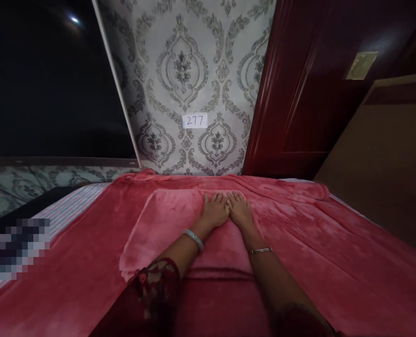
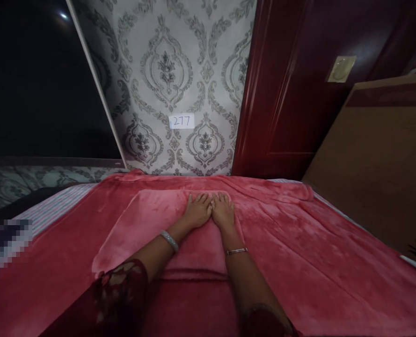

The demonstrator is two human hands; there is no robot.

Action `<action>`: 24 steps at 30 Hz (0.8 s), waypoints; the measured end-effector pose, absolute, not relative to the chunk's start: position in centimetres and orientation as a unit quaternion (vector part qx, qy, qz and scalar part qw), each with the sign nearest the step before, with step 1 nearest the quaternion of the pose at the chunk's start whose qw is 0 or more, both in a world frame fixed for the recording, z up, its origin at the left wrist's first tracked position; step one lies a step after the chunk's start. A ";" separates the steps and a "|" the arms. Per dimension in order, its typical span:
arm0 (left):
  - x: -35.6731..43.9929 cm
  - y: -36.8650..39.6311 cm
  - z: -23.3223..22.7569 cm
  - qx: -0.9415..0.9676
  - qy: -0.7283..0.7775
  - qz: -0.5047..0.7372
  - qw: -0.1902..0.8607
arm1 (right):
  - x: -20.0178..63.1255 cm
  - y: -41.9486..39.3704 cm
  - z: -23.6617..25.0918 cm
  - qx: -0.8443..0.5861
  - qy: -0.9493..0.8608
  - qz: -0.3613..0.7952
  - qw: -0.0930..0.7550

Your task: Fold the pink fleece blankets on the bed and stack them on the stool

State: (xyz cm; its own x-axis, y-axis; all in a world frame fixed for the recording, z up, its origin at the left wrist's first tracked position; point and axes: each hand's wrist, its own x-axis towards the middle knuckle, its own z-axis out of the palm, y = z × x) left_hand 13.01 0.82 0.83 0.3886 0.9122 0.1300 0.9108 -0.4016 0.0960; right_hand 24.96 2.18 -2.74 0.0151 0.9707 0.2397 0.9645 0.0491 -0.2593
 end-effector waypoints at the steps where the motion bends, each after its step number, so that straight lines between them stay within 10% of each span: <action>1: 12.3 1.1 0.7 0.828 0.555 0.077 0.005 | 25.0 2.2 -2.8 -0.688 -0.701 0.006 0.185; 14: -9.6 -1.7 2.3 0.639 0.768 0.015 0.023 | 25.4 1.5 -2.4 -0.678 -0.701 0.021 0.218; 24: -7.1 -7.6 3.4 0.768 0.628 0.089 -0.085 | 24.6 -2.4 0.4 -0.664 -0.733 0.029 0.142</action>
State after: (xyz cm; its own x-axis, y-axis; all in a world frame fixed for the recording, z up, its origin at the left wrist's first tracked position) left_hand -7.13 -7.60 3.44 0.1948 0.9499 0.2444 0.9804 -0.1964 -0.0183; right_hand 24.56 -2.36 0.41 -0.0775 0.9825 0.1692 0.9661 0.1159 -0.2306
